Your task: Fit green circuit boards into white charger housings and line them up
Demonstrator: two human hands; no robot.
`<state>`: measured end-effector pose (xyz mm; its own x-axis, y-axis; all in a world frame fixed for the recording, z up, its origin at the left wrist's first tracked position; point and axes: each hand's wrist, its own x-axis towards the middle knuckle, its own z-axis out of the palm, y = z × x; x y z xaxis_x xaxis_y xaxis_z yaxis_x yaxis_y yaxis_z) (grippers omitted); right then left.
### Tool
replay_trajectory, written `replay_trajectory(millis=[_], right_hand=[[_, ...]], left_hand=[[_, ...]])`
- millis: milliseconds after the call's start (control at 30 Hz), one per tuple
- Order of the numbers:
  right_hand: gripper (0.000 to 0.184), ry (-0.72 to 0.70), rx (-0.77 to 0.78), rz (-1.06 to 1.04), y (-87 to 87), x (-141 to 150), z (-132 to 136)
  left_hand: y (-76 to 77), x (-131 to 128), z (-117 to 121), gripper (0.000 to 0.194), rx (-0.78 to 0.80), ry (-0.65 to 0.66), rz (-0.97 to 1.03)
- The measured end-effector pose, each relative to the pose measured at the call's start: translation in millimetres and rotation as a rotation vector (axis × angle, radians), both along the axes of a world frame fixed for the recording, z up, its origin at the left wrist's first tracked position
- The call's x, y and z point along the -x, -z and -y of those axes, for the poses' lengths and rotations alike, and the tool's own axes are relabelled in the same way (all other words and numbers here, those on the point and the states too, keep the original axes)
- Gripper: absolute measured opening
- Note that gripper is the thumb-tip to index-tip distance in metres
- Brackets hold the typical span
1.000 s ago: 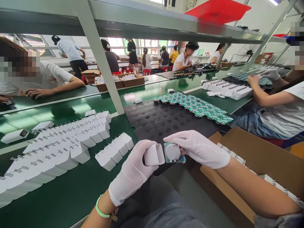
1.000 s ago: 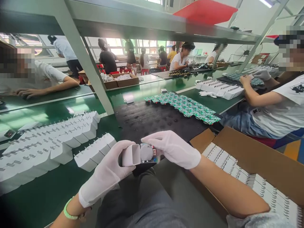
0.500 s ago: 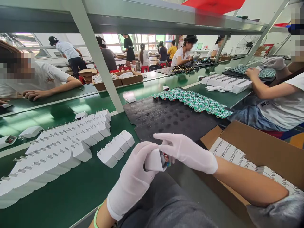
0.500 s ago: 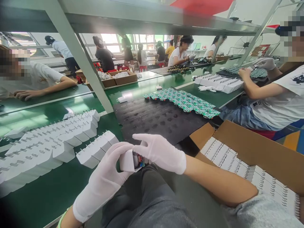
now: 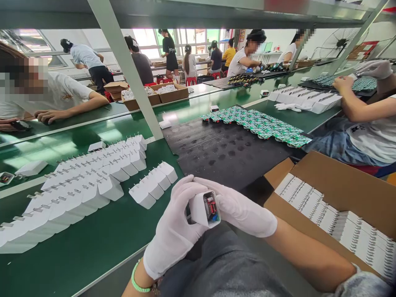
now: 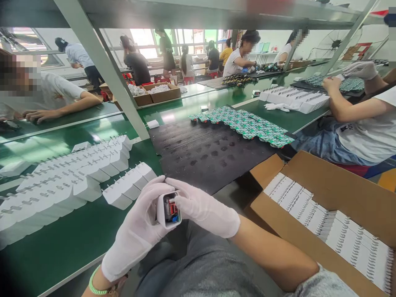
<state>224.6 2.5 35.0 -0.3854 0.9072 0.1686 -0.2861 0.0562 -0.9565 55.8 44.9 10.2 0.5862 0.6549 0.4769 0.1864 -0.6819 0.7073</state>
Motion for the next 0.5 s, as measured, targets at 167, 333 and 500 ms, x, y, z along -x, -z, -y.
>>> replay_trajectory(millis=[167,333,500], right_hand=[[0.041,-0.061,0.059,-0.138,0.4,7.8,1.5],[0.033,-0.003,0.036,-0.14,8.0,13.5,3.8],[0.036,0.065,0.089,-0.068,20.3,21.9,1.7]], left_hand=[[-7.3,4.0,2.2,0.043,-0.082,0.024,-0.035],[-10.1,9.0,3.6,0.041,-0.255,0.017,-0.068],[-10.0,15.4,6.8,0.038,-0.352,-0.027,-0.152]])
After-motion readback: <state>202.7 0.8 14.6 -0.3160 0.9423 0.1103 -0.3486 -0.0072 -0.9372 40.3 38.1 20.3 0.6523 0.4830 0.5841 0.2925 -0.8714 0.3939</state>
